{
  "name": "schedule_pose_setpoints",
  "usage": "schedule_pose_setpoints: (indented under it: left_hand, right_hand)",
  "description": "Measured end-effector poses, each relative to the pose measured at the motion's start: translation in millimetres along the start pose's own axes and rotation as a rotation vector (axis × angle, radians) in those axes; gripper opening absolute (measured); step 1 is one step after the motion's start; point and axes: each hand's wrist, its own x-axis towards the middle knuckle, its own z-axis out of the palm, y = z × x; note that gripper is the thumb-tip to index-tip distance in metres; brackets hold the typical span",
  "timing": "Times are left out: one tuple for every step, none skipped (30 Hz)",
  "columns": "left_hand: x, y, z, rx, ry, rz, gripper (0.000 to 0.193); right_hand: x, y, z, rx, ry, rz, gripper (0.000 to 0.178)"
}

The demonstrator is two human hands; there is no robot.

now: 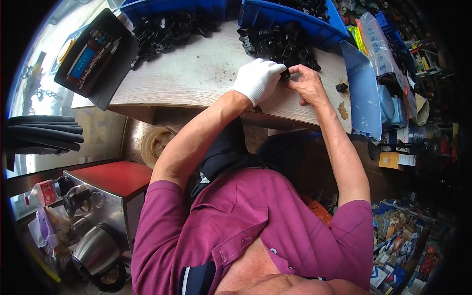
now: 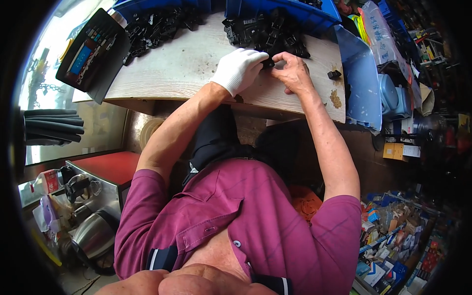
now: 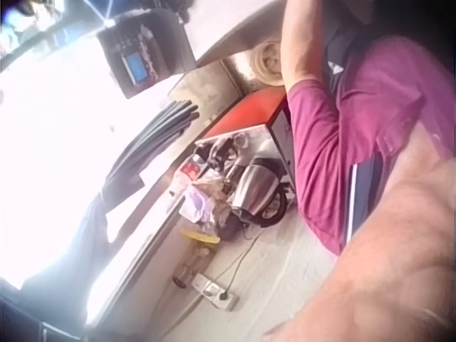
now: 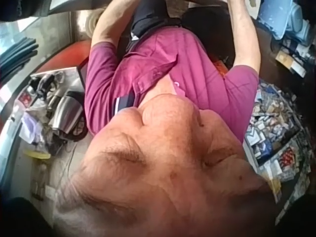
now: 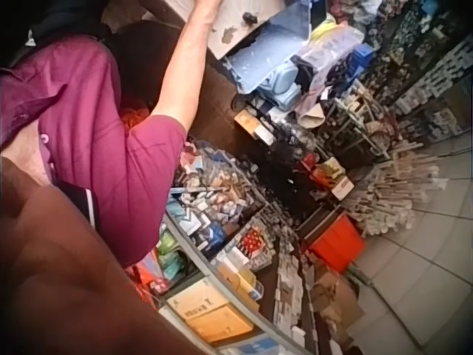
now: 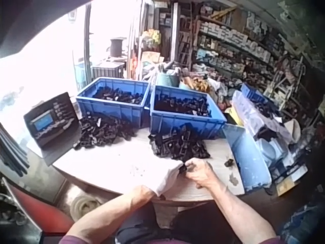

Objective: Assembling small black plastic components manually at a workbench.

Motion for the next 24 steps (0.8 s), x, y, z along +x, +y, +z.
schedule_pose_setpoints:
  left_hand:
    - [2, 1, 0, 0.015, -0.013, 0.012, 0.021]
    - [1, 1, 3, 0.010, 0.016, 0.033, 0.019]
    - [1, 0, 7, 0.028, 0.013, 0.050, 0.019]
    - [0, -2, 9, 0.046, 0.010, 0.066, 0.019]
    - [0, 0, 9, 0.069, -0.014, 0.060, 0.021]
    - [1, -1, 8, 0.074, -0.016, 0.052, 0.021]
    - [2, -2, 7, 0.073, -0.047, 0.070, 0.022]
    - [2, -3, 5, 0.073, -0.078, 0.087, 0.023]
    - [1, -3, 4, 0.078, -0.079, 0.078, 0.023]
    - [0, -3, 3, 0.075, -0.053, 0.116, 0.025]
    - [-2, -4, 3, 0.071, -0.028, 0.156, 0.026]
    - [-4, -3, 3, 0.124, -0.010, 0.183, 0.029]
    - [-6, -4, 3, 0.130, -0.011, 0.176, 0.029]
    - [-9, -5, 1, 0.137, 0.011, 0.182, 0.031]
    - [-11, -5, -1, 0.145, 0.034, 0.189, 0.033]
    - [-14, -3, -1, 0.146, 0.018, 0.174, 0.033]
    - [-15, -2, -2, 0.154, 0.021, 0.166, 0.033]
    - [-16, -1, -3, 0.161, 0.014, 0.160, 0.032]
    - [-16, 0, -4, 0.168, 0.009, 0.154, 0.031]
    - [-16, 1, -3, 0.150, -0.009, 0.151, 0.030]
    - [-16, 2, -3, 0.163, -0.009, 0.142, 0.030]
    - [-18, 3, -2, 0.175, -0.007, 0.133, 0.031]
    - [-19, 4, 0, 0.180, -0.008, 0.130, 0.032]
    - [-20, 4, 1, 0.184, 0.019, 0.136, 0.032]
  right_hand:
    - [1, 1, 0, -0.007, -0.006, 0.010, 0.037]
    - [2, 1, 0, -0.016, -0.013, 0.015, 0.035]
    - [1, 0, 1, -0.020, -0.013, 0.009, 0.032]
    - [1, 0, 3, -0.015, -0.012, -0.022, 0.030]
    - [1, 2, 4, -0.009, -0.007, -0.047, 0.030]
    - [1, 2, 4, -0.013, -0.007, -0.053, 0.029]
    - [1, 3, 4, -0.011, -0.015, -0.056, 0.029]
    - [2, 3, 3, -0.005, -0.026, -0.060, 0.028]
    - [2, 4, 3, 0.001, -0.037, -0.065, 0.028]
    - [2, 4, 4, 0.005, -0.030, -0.072, 0.027]
    - [1, 2, 3, 0.002, -0.035, -0.055, 0.027]
    - [1, 2, 2, -0.001, -0.039, -0.038, 0.027]
    - [3, 6, 3, 0.002, -0.041, -0.057, 0.027]
    - [4, 5, 3, 0.004, -0.051, -0.062, 0.027]
    - [4, 4, 3, -0.004, -0.065, -0.065, 0.027]
    - [3, 2, 3, -0.013, -0.079, -0.068, 0.028]
    - [4, 0, 3, -0.022, -0.091, -0.077, 0.029]
    - [4, 0, 3, -0.024, -0.099, -0.086, 0.029]
    - [3, -1, 3, -0.011, -0.125, -0.082, 0.030]
    - [3, -3, 2, -0.001, -0.147, -0.079, 0.032]
    - [3, -3, 4, 0.009, -0.156, -0.074, 0.034]
    - [4, -1, 6, 0.010, -0.158, -0.080, 0.034]
    - [5, 0, 7, 0.011, -0.160, -0.087, 0.034]
    - [6, -1, 7, 0.016, -0.175, -0.072, 0.034]
